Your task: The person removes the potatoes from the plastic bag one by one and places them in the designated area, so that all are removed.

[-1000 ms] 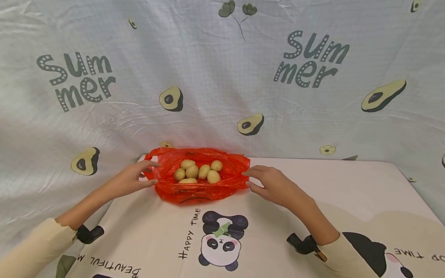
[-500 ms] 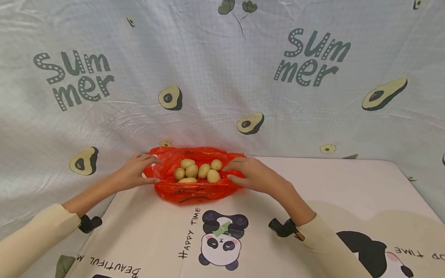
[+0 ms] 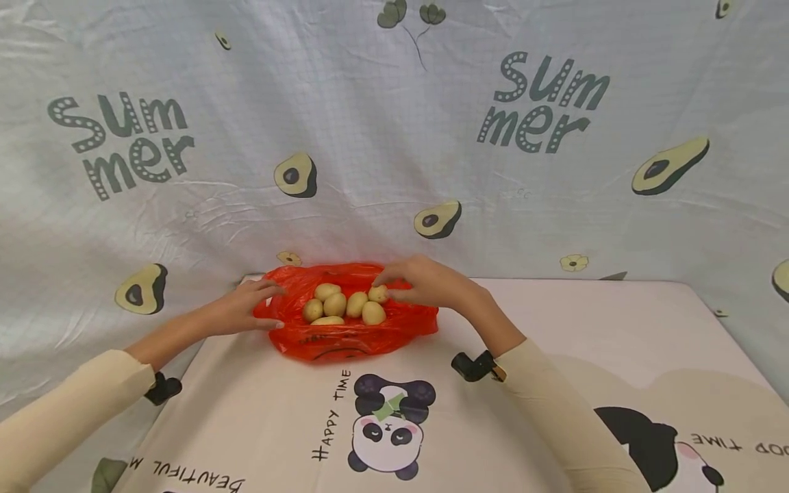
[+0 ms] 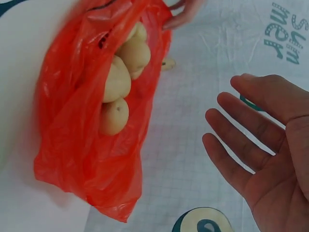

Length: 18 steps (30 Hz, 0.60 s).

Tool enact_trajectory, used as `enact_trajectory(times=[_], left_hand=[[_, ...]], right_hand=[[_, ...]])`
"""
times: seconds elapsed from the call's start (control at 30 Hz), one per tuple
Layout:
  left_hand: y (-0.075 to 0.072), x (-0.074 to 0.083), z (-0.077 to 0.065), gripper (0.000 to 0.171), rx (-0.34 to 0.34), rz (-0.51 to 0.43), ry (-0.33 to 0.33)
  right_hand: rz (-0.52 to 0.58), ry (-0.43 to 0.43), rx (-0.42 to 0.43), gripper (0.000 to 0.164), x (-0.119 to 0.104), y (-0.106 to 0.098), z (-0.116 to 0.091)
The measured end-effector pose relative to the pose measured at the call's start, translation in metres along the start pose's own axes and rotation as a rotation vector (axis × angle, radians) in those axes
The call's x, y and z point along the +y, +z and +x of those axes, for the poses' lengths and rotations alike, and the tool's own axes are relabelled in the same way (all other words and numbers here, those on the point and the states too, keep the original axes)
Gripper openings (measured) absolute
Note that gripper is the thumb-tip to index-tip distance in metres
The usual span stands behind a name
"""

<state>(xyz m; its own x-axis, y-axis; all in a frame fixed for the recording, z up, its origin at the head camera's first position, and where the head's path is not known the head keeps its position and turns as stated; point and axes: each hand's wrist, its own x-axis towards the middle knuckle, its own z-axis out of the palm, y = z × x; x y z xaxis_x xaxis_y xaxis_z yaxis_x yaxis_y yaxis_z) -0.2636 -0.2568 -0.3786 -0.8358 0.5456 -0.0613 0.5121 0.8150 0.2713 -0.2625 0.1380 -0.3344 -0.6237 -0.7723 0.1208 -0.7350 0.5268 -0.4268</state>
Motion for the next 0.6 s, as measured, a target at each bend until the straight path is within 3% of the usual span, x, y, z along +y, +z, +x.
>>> enact_trajectory(times=[0.1,0.17,0.27,0.4,0.5,0.6], left_hand=[[0.005,-0.006,0.002,0.063,-0.033,-0.050,-0.022],[0.009,-0.010,0.002,0.065,-0.020,-0.032,-0.028],[0.016,-0.017,0.002,0.063,0.049,0.046,-0.009],[0.022,-0.027,0.002,0.064,0.160,0.127,0.075],[0.025,-0.032,0.002,0.075,0.156,0.081,0.106],[0.029,-0.035,0.002,0.087,0.086,-0.041,0.083]], right_hand=[[0.016,-0.014,-0.033,0.028,0.003,-0.003,0.012],[0.028,-0.008,-0.057,0.028,0.005,-0.004,0.021],[0.043,-0.004,-0.091,0.028,0.007,-0.005,0.034],[0.030,-0.011,-0.147,0.028,0.007,-0.002,0.051],[0.022,-0.014,-0.196,0.029,0.006,0.001,0.063],[0.025,-0.010,-0.242,0.030,0.003,0.002,0.073]])
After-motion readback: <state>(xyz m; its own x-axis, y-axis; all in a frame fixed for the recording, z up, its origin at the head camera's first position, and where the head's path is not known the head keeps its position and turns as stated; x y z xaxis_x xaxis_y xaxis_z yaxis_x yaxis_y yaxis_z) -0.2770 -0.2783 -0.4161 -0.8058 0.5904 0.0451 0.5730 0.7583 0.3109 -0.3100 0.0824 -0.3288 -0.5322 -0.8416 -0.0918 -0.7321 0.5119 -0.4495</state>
